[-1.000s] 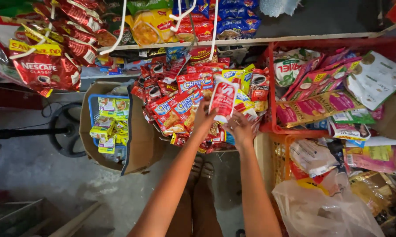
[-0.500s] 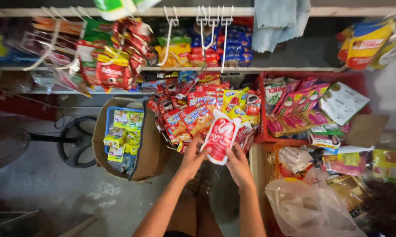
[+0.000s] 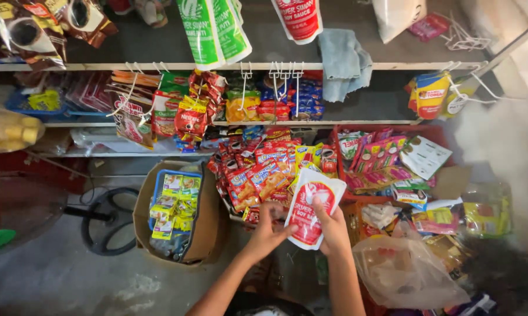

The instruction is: Hanging condiment pouches on display hooks and organizing snack packets in a storage bin on retail shelves.

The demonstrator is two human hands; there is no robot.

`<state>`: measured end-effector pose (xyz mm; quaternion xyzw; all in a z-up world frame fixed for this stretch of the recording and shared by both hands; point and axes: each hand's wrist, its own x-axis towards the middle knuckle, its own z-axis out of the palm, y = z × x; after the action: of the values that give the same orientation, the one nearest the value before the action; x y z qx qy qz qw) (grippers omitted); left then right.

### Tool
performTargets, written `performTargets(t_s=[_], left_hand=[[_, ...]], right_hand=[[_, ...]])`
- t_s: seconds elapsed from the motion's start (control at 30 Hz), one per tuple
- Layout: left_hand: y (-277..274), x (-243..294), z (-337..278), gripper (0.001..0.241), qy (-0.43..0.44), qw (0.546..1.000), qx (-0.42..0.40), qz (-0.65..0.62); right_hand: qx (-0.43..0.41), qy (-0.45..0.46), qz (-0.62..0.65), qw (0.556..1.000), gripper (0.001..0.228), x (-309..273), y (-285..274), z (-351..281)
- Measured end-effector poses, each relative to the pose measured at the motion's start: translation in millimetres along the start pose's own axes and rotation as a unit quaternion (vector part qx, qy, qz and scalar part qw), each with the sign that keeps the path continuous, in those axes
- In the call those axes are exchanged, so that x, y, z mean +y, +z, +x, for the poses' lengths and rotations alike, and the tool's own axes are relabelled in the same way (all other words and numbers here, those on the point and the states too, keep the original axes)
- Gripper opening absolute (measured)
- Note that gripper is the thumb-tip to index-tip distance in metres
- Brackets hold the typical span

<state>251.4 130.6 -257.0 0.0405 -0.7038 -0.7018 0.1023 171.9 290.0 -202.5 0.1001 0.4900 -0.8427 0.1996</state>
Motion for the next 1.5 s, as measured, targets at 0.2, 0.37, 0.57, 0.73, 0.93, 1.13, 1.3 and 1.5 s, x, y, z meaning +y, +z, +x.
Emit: performTargets(t_s=[0.2, 0.37, 0.57, 0.73, 0.93, 1.13, 1.3, 1.5], left_hand=[[-8.4, 114.0, 37.6, 0.060, 0.206, 0.976, 0.060, 0.038], [-6.6, 164.5, 58.2, 0.032, 0.290, 0.927, 0.033, 0.234], [-2.4, 174.3, 57.4, 0.016, 0.217, 0.949, 0.056, 0.223], [-0.8, 177.9, 50.4, 0.013, 0.277, 0.928, 0.072, 0.237], [-5.9, 189.0, 58.2, 0.013, 0.159, 0.962, 0.085, 0.205], [-22.9, 217.4, 91.0, 0.013, 0.250, 0.947, 0.092, 0.178], [-30.8, 264.5, 130.6, 0.012, 0.357, 0.903, 0.128, 0.200], [-41.4, 320.2, 196.1, 0.013, 0.470, 0.847, 0.141, 0.205]], right_hand=[[-0.080, -0.006, -0.052, 0.995, 0.031, -10.9, 14.4, -15.9], [-0.123, 0.013, -0.096, 0.988, 0.031, -9.5, 14.1, -22.0], [-0.177, -0.010, -0.133, 0.975, 0.031, -22.8, 20.0, -26.9], [-0.220, -0.013, -0.139, 0.966, 0.030, -33.6, 22.1, -27.3], [-0.187, -0.021, -0.176, 0.966, 0.038, -53.0, 41.0, -20.3], [-0.231, -0.220, -0.232, 0.919, 0.018, -90.0, 87.5, -1.6], [-0.052, -0.406, -0.337, 0.848, 0.035, -127.7, 137.0, 28.8], [-0.047, -0.522, -0.297, 0.798, 0.033, -197.0, 198.6, 72.4]])
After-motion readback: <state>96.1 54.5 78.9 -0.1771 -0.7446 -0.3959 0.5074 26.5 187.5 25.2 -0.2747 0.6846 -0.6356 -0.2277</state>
